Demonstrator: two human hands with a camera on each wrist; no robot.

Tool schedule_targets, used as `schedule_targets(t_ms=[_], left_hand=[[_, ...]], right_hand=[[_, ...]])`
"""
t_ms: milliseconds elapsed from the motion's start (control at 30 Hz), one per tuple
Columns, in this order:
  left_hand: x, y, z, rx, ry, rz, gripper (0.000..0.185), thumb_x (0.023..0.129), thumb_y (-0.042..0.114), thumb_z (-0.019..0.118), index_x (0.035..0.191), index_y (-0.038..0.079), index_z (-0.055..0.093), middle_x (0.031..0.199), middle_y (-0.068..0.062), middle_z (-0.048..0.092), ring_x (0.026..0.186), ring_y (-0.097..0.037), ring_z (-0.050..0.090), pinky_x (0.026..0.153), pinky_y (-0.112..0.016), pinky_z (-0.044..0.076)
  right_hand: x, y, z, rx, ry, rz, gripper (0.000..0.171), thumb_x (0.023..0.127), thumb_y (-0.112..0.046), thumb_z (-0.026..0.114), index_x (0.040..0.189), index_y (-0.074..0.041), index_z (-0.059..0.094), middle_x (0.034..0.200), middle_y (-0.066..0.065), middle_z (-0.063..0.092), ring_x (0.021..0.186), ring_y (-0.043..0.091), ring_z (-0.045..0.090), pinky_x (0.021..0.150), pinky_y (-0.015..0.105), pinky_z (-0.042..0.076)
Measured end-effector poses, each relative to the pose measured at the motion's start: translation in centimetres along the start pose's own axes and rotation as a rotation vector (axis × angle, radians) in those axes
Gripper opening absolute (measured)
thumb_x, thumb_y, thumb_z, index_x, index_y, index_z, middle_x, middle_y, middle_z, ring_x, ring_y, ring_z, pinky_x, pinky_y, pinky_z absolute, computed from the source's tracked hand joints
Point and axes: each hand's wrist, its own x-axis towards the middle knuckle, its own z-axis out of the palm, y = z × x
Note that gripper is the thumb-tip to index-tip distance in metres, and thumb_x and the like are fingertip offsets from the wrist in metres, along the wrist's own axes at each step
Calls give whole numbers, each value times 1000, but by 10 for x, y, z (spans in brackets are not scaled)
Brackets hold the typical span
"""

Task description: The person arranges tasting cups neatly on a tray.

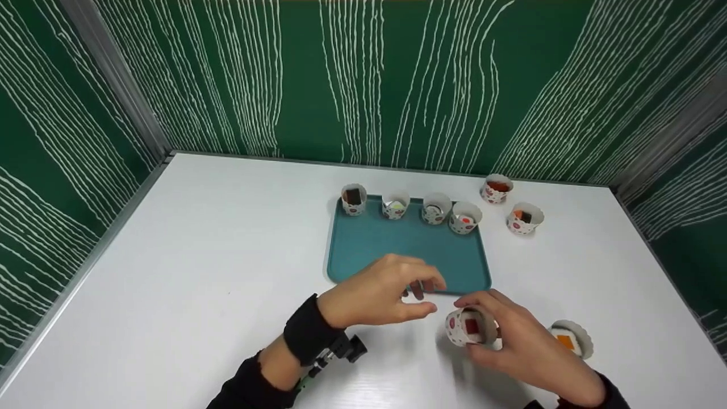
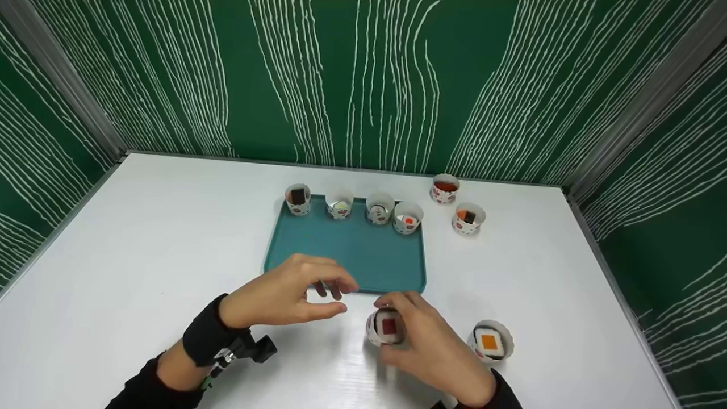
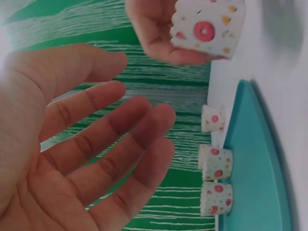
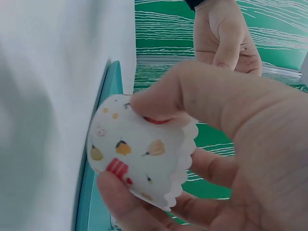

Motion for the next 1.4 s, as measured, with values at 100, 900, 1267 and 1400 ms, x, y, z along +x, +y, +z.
schedule_targets(t_ms=[100, 900, 1267, 1400], left_hand=[[1, 0, 4, -14, -10, 4, 23, 98, 10, 78, 119, 4, 75, 110, -10, 77, 96, -17, 75, 85, -11, 56], [8, 3, 24, -61, 1, 5, 24, 94, 7, 81, 117, 2, 74, 106, -9, 81, 86, -6, 74, 77, -6, 54], [9, -4, 25, -138, 13, -70, 31, 90, 6, 85, 118, 1, 72, 103, -11, 82, 86, -5, 76, 77, -10, 57], [9, -4, 25, -113, 30, -73, 38, 89, 9, 88, 122, 2, 71, 105, -11, 83, 91, -14, 79, 79, -9, 56]], right_hand=[[-1, -2, 1, 21, 52, -16, 58, 86, -16, 88, 138, -17, 61, 136, 2, 65, 106, 9, 60, 73, 23, 52], [-3, -12, 8, 139, 136, -39, 65, 88, -13, 88, 144, -16, 55, 137, 4, 66, 117, 16, 65, 76, 27, 63], [1, -12, 14, 195, 149, 1, 65, 90, -14, 87, 147, -15, 55, 134, 6, 68, 120, 23, 67, 79, 25, 63], [1, -14, 14, 210, 188, 32, 70, 89, -13, 89, 149, -14, 54, 133, 6, 68, 120, 23, 67, 79, 25, 64]])
